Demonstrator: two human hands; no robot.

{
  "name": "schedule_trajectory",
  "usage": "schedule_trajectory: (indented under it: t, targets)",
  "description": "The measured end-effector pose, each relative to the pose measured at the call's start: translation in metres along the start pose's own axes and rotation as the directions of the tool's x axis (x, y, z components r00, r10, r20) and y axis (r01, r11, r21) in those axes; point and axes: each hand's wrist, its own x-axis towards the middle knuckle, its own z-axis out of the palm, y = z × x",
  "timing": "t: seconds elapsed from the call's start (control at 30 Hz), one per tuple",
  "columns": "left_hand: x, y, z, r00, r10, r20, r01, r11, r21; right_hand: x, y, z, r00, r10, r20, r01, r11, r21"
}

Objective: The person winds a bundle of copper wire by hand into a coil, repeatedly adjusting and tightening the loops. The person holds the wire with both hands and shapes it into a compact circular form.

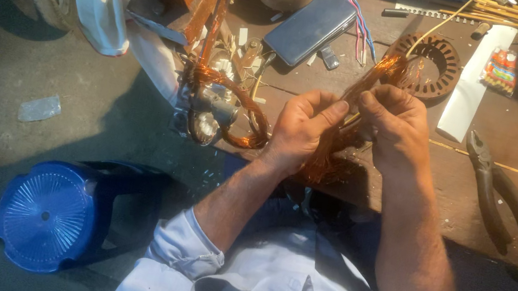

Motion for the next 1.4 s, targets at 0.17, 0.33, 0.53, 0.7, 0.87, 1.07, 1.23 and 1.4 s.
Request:
schedule_trajectory:
  t: [0.17,0.33,0.53,0.7,0.87,1.07,1.23,1.4]
  targets:
    - [0.003,-0.002,-0.001,0.995,-0.037,-0.097,0.040,0.999,0.025,-0.006,0.004,-0.002,1.000,0.024,0.002,-0.024,0.995,0.095]
    - [0.001,0.003,0.004,0.988,-0.099,-0.122,0.084,0.989,-0.121,-0.015,0.002,-0.008,0.999,0.009,0.047,-0.017,0.986,0.164]
    - [0.002,0.013,0.005,0.996,-0.019,-0.092,0.007,0.991,-0.134,-0.022,-0.006,-0.016,1.000,0.016,-0.014,-0.013,0.982,0.190]
    - [-0.002,0.013,0.004,0.993,-0.104,-0.048,0.102,0.994,-0.039,-0.022,0.000,-0.011,0.998,0.020,-0.056,-0.008,0.980,0.199]
    - [-0.014,0.010,-0.003,0.996,-0.042,0.082,0.035,0.996,0.083,-0.018,0.005,-0.007,0.998,0.007,-0.068,0.009,0.974,0.227]
    - [-0.015,0.008,-0.005,0.999,-0.038,0.036,0.037,0.999,0.020,-0.018,0.001,-0.004,0.993,0.065,-0.103,-0.040,0.972,0.230]
    - [-0.014,0.010,-0.005,0.997,-0.031,0.069,0.031,0.999,0.011,-0.025,-0.002,-0.003,0.981,0.179,-0.078,-0.160,0.966,0.203]
    - [-0.015,0.011,-0.004,0.997,-0.034,0.076,0.032,0.999,0.028,-0.025,0.005,-0.006,0.980,0.190,-0.066,-0.185,0.980,0.069]
